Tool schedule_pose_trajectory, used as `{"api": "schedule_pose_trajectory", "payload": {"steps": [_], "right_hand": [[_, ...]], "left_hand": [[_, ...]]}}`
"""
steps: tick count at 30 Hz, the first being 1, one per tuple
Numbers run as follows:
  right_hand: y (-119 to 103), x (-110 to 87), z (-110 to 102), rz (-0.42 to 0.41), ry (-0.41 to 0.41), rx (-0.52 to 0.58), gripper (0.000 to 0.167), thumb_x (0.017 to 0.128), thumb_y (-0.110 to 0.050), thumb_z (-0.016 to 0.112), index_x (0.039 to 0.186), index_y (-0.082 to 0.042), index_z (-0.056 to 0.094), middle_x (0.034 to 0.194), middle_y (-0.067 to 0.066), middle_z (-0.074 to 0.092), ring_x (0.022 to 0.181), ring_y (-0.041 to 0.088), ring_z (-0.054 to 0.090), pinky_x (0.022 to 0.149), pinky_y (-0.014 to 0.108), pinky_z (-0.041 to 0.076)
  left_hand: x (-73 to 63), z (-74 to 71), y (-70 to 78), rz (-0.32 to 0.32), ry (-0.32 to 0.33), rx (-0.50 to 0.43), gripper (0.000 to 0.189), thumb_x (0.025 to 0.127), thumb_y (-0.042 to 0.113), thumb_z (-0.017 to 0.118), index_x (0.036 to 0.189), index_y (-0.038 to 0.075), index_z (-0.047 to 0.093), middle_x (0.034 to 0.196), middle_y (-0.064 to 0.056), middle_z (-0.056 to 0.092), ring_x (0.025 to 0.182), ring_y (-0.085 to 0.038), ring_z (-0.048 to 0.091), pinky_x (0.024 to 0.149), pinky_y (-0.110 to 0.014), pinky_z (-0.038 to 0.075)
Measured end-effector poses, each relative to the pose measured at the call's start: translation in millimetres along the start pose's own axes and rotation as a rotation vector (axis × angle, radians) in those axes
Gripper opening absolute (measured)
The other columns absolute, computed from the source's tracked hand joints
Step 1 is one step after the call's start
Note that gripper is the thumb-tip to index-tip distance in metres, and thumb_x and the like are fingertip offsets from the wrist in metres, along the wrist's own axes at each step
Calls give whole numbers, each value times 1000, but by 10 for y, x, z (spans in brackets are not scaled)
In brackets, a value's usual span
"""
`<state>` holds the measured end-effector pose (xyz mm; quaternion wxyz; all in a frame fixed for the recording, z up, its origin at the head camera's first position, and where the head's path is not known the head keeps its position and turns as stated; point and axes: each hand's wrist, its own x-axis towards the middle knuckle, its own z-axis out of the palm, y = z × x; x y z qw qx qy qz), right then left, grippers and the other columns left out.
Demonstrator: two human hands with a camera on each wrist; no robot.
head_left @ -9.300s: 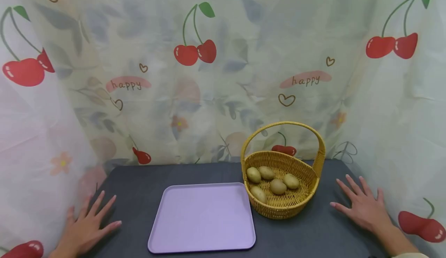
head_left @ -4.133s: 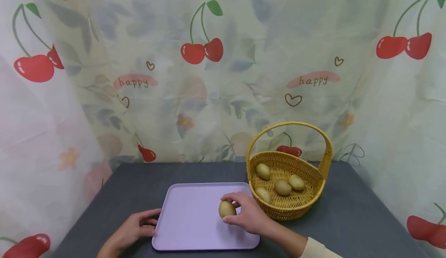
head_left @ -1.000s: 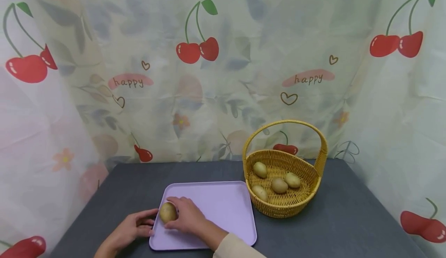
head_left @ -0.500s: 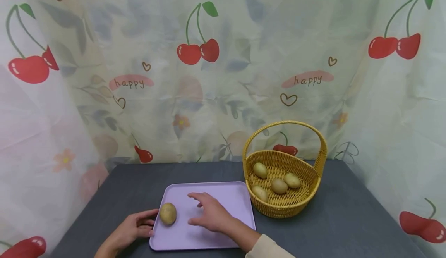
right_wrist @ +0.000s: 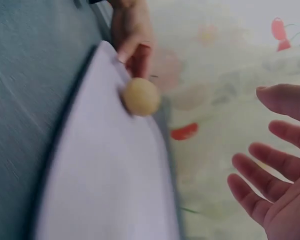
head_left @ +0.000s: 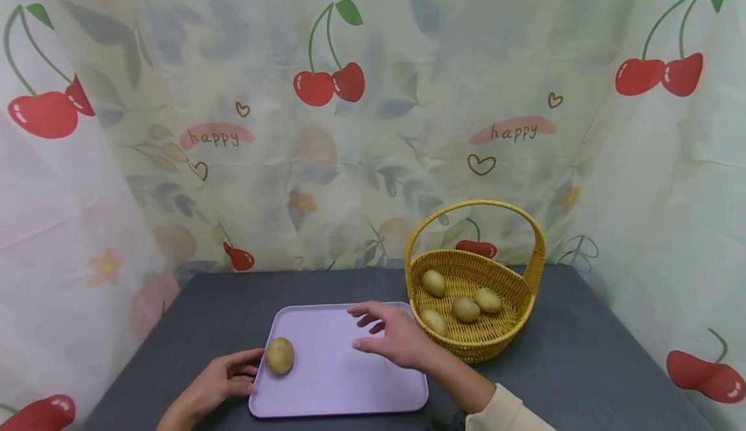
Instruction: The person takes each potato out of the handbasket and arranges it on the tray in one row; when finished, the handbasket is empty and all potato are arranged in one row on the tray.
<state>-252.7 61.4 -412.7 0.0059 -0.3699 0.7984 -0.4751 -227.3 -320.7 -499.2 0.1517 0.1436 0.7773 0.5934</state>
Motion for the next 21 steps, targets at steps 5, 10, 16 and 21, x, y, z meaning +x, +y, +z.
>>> {"api": "schedule_pose_trajectory", "payload": {"steps": [5,10,16,21], "right_hand": [[-108,23,-412,-19,-15,-57,33,90,-19,71,121,-11,65,113,2,65,102,21,62,87,40,50],[-151,63,-824,17,-124,-120,27,91,-18,70,116,-10,66,109,0,66,103,25,61,89,45,48],[-22,149,-1309,70,-274,-152,25,92,-22,68,115,-10,66,109,0,66,105,26,61,88,40,50],[180,224,-1571,149,-333,-160,32,93,-21,67,119,-3,63,112,3,65,108,22,60,91,39,48]], "left_hand": [[6,-3,-13,1,0,-4,68,86,2,71,138,-20,33,117,-25,59,100,-16,59,78,-28,52],[-4,-6,-4,-4,-1,-5,68,87,3,71,139,-19,33,117,-25,59,101,-19,59,78,-29,53],[1,-2,2,13,-2,4,67,86,3,71,138,-20,34,117,-25,59,100,-16,59,78,-28,52],[2,-3,-16,35,-1,12,68,86,3,72,137,-21,34,116,-26,59,97,-11,60,77,-27,52]]}}
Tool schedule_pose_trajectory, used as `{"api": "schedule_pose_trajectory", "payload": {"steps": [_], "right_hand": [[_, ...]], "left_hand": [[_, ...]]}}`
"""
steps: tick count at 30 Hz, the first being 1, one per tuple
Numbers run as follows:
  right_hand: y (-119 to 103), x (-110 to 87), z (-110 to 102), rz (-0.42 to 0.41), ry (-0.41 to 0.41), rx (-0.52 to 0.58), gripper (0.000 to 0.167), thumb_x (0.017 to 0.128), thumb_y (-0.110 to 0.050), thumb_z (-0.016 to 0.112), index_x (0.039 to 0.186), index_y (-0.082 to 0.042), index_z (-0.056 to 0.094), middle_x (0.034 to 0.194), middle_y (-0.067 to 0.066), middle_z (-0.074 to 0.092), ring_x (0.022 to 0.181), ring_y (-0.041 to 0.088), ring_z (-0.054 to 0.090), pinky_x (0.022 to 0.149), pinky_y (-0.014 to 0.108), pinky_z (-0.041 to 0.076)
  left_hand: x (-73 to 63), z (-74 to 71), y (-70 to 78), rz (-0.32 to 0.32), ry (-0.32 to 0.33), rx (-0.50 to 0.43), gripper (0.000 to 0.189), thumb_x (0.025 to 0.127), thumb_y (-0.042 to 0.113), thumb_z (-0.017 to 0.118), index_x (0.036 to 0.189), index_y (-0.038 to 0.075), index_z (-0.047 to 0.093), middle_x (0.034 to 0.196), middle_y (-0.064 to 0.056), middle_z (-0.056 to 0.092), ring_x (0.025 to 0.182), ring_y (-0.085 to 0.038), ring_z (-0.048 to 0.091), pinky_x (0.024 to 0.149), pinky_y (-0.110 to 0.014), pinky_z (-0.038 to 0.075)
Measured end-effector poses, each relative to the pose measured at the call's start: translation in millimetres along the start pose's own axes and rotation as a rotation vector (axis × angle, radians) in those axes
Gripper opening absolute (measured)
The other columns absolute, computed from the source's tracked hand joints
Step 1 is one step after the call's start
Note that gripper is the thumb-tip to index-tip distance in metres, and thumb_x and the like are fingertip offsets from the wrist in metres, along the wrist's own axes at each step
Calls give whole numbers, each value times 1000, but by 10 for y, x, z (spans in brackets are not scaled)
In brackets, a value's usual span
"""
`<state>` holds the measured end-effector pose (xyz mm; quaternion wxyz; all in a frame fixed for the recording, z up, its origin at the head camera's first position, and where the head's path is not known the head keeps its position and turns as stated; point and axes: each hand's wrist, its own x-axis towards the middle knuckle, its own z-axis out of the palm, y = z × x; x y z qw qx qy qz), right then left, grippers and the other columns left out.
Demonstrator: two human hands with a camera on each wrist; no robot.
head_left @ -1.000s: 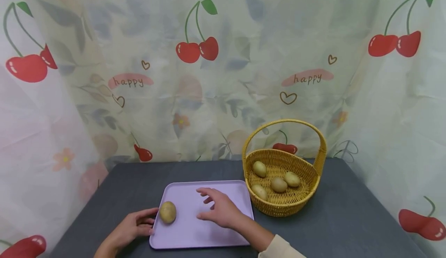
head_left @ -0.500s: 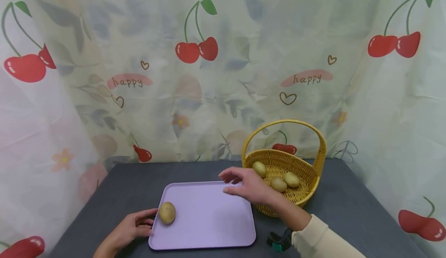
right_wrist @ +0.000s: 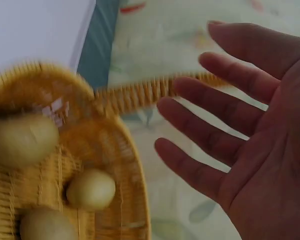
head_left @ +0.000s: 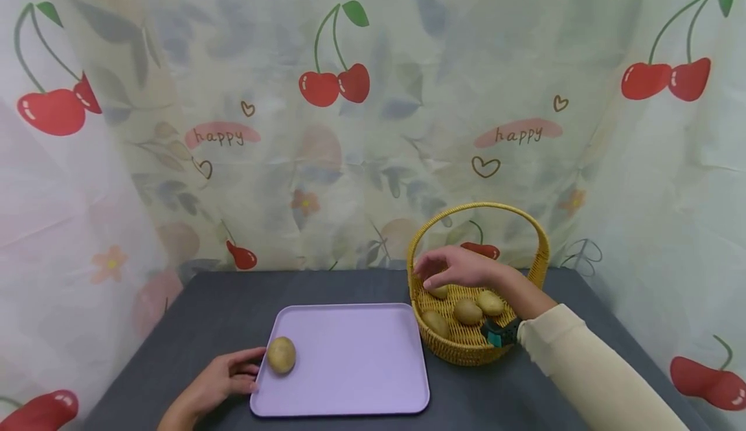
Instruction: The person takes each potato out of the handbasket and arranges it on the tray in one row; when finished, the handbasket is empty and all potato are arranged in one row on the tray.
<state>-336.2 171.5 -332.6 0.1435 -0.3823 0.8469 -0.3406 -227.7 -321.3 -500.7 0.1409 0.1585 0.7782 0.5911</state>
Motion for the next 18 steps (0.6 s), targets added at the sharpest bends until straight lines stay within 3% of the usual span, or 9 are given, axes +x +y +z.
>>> {"api": "schedule_pose_trajectory", "payload": {"steps": [8,18], "right_hand": [[403,94,-30,101,60,-3,31,95,-19,64,121,-3,61,123,19,61,115,33,56,94,47,45],[877,350,100,232,162,16,31,93,-13,65,120,2,61,121,19,61,110,32,58,87,45,49]], "left_hand": [[-3,-7,-31,-1,-2,7,67,86,4,71,136,-21,35,115,-25,60,97,-11,60,77,-27,52],[3,-13,-7,-20,9,9,67,86,4,72,137,-20,36,116,-24,60,98,-15,59,77,-27,52]]}}
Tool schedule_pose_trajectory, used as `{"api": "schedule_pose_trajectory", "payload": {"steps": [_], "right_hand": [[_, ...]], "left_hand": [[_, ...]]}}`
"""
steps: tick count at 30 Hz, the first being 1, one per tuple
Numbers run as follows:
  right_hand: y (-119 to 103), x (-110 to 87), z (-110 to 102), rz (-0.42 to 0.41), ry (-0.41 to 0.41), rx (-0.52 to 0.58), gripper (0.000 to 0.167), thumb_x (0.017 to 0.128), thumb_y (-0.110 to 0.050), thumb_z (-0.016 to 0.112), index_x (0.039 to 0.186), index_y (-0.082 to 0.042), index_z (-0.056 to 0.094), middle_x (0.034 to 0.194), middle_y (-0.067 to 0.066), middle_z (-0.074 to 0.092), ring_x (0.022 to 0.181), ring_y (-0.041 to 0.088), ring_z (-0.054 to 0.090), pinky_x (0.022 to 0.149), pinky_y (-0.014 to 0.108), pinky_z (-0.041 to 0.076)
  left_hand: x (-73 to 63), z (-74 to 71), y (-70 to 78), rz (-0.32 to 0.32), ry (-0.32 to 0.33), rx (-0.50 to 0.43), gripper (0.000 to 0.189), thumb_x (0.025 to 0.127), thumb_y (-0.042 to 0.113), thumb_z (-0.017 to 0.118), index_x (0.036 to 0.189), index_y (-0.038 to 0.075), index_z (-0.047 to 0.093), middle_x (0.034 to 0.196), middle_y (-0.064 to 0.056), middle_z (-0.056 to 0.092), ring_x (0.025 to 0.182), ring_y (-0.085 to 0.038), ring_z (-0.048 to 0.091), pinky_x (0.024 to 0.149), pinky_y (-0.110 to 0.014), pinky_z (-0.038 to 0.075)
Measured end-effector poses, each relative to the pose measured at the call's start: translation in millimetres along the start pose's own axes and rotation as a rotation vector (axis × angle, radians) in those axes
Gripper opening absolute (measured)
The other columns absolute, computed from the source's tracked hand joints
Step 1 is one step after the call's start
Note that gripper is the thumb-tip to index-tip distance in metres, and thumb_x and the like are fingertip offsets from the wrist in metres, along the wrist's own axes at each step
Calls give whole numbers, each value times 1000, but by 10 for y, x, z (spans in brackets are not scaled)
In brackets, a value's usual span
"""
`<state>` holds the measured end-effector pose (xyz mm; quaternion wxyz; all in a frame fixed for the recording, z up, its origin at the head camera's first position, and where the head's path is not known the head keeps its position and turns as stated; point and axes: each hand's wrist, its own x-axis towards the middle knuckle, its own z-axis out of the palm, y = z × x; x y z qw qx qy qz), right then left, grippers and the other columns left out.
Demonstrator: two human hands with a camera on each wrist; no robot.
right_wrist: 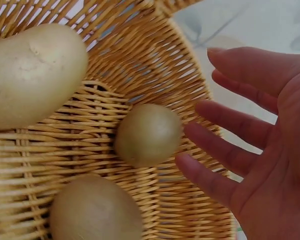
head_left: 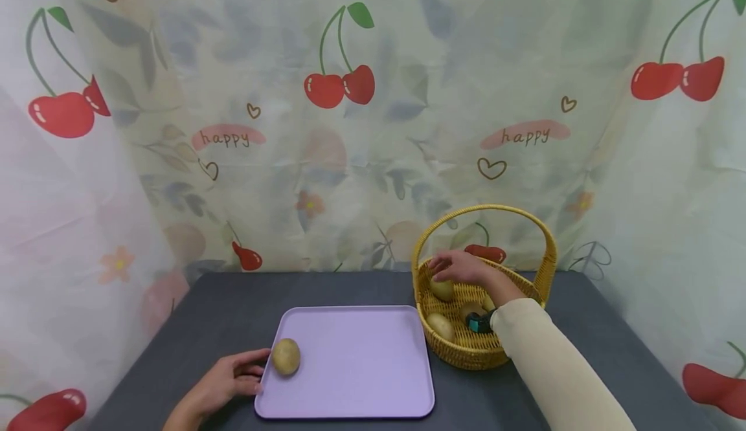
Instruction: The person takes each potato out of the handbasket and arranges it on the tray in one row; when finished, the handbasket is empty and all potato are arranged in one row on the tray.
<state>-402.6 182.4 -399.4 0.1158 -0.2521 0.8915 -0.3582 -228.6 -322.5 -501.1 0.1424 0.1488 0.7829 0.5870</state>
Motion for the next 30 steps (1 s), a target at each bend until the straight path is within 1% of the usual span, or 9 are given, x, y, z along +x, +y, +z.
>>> {"api": "schedule_pose_trajectory", "payload": {"steps": [2,6,8,13,16,20,25,30], "right_hand": [[39,42,42,22,28,-24,30,93,-13,66,119,1,62,119,17,62,108,31,58,86,44,49],[74,92,98,17,79,-70,29,91,-11,67,117,2,63,116,18,62,109,34,57,87,46,49],[85,99,120,26,89,-89,29,91,-10,67,117,2,63,116,18,62,109,35,57,88,47,48],[132,81,173,89,55,-153,31,90,-10,68,119,1,64,115,15,62,106,30,57,88,46,46],[156,68,195,119,33,-155,33,88,-9,69,120,-2,64,115,13,62,101,27,56,87,44,46],[163,59,204,120,17,-142,35,86,-5,70,120,-3,63,115,13,60,95,26,53,83,41,45],[165,66,222,96,-32,-142,37,83,-1,70,119,-3,63,112,11,59,93,25,52,78,37,45],[174,87,263,97,-63,-191,40,79,1,73,117,-6,65,111,9,59,92,25,51,75,35,45]], "left_hand": [[1,0,0,-5,2,-4,67,86,4,72,137,-19,36,117,-24,60,99,-15,59,77,-27,52],[2,0,4,-16,8,-4,67,86,4,72,138,-18,37,117,-23,59,100,-18,59,77,-28,52],[3,2,6,-23,14,-2,67,86,4,72,138,-18,37,117,-22,60,100,-20,58,76,-28,52],[-1,4,0,-44,23,11,67,85,4,72,138,-17,38,116,-21,61,101,-22,58,76,-29,52],[-8,5,0,-55,29,20,66,85,5,72,138,-17,39,115,-20,61,101,-24,58,76,-29,52],[-13,10,6,-66,34,30,66,86,5,72,138,-16,39,115,-20,61,101,-25,58,76,-29,52],[-16,13,22,-81,41,36,67,85,5,73,139,-16,39,115,-19,62,101,-25,58,76,-29,52],[-17,13,37,-91,40,33,67,85,6,73,139,-16,38,114,-18,62,101,-24,58,76,-30,52]]}}
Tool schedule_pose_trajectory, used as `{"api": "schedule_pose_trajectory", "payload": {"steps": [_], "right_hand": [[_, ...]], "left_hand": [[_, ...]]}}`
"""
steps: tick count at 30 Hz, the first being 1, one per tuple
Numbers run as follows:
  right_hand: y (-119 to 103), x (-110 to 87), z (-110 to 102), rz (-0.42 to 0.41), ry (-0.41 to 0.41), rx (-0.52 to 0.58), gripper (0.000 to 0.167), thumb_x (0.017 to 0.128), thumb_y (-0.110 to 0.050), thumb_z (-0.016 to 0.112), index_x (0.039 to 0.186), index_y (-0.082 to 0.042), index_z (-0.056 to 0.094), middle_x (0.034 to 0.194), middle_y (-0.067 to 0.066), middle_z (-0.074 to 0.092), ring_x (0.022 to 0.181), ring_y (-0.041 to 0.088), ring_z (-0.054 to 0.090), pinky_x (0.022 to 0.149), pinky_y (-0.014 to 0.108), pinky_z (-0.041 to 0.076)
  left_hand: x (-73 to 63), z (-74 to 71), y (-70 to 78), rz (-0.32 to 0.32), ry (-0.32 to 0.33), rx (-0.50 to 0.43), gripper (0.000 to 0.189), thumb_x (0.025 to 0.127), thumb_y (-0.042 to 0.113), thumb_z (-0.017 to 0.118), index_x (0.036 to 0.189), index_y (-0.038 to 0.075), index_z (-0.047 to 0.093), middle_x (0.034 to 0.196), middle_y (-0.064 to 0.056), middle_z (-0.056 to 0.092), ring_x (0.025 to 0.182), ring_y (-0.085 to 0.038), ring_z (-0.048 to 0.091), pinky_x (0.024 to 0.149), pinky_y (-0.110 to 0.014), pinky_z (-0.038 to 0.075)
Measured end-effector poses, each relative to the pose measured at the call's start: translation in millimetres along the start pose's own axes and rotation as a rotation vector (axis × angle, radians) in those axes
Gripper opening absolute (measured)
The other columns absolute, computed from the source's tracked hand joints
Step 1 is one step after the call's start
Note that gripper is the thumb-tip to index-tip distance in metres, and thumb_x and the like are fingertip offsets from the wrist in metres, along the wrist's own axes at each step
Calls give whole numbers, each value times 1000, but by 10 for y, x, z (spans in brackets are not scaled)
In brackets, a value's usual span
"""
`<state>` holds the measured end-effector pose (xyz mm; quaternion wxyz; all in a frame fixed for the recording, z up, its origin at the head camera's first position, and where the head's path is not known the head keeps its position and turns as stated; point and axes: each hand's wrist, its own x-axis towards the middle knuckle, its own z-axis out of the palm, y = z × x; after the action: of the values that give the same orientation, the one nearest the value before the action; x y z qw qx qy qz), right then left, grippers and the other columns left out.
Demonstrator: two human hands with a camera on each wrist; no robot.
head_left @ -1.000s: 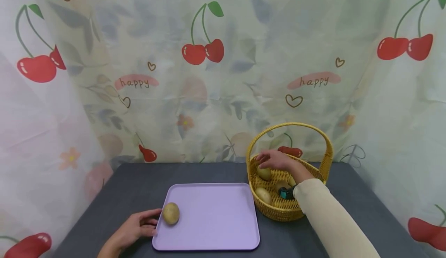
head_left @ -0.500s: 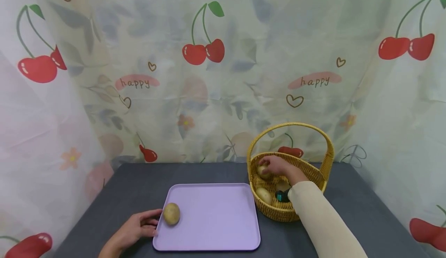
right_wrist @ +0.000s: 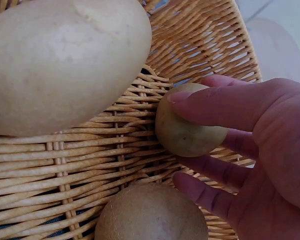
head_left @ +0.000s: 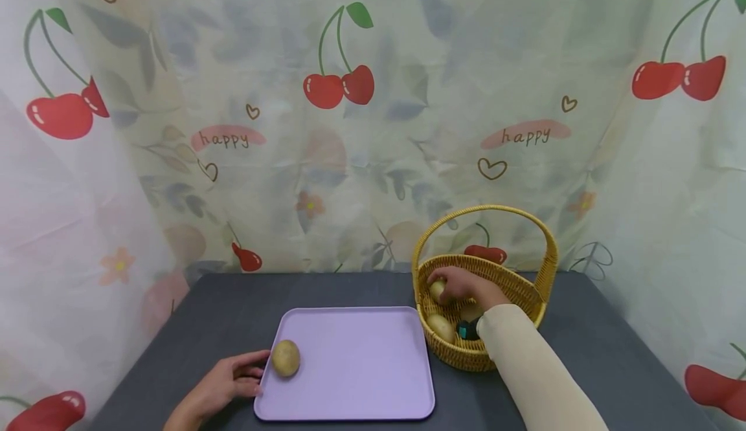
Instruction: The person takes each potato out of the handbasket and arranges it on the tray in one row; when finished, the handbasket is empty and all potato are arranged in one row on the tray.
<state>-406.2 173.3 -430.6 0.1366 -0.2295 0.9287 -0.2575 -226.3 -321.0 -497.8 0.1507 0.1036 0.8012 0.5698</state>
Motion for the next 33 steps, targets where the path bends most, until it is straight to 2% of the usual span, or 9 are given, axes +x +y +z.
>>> {"api": "schedule_pose_trajectory", "payload": {"steps": [6,10,17,19,22,26,30,33], "right_hand": [[-36,-6,-10,8,-20,-68,40,77,-1,75,115,-10,67,111,6,60,93,24,51,77,36,46],[-79,-45,-70,-16,-29,-99,41,77,-4,77,115,-12,67,111,5,60,90,23,51,75,36,46],[-164,-224,-193,-53,-21,-86,44,78,-10,77,120,-14,66,109,1,61,83,21,50,70,35,42],[-192,-300,-222,-76,-14,-96,45,78,-12,77,121,-13,65,111,1,61,86,21,51,72,37,42],[-229,-418,-236,-133,15,-114,47,78,-16,77,123,-12,64,115,2,61,92,20,53,77,38,43],[-253,-558,-196,-227,73,-131,44,80,-19,78,122,-12,64,113,1,61,94,19,54,77,37,46],[-300,-722,-104,-258,129,-127,41,81,-19,77,120,-14,65,111,-1,60,91,18,53,73,34,46],[-366,-865,-18,-272,175,-85,41,81,-19,77,120,-16,64,111,-1,59,90,18,53,70,32,47]], "left_hand": [[-4,2,-6,9,0,-3,67,85,5,72,139,-16,38,114,-18,61,101,-24,58,76,-29,52],[-4,4,-10,21,-6,-14,67,85,4,72,139,-17,37,114,-19,61,101,-24,58,76,-29,52],[15,-3,-26,32,-12,-15,68,85,6,73,138,-17,38,116,-19,61,100,-21,58,76,-29,52],[27,-2,-31,32,-12,-12,68,85,6,73,138,-16,39,116,-19,62,100,-21,59,77,-29,52],[43,0,-21,41,-10,-1,67,85,7,73,138,-16,40,116,-20,61,101,-23,58,77,-29,52],[55,-3,7,47,-2,9,66,85,7,74,137,-17,40,115,-20,61,101,-25,58,76,-29,52],[39,-2,6,54,-6,12,67,84,7,74,137,-17,40,114,-20,62,100,-24,59,76,-28,52],[11,0,-13,69,-14,14,67,84,7,74,137,-18,40,113,-21,62,98,-20,59,76,-27,52]]}}
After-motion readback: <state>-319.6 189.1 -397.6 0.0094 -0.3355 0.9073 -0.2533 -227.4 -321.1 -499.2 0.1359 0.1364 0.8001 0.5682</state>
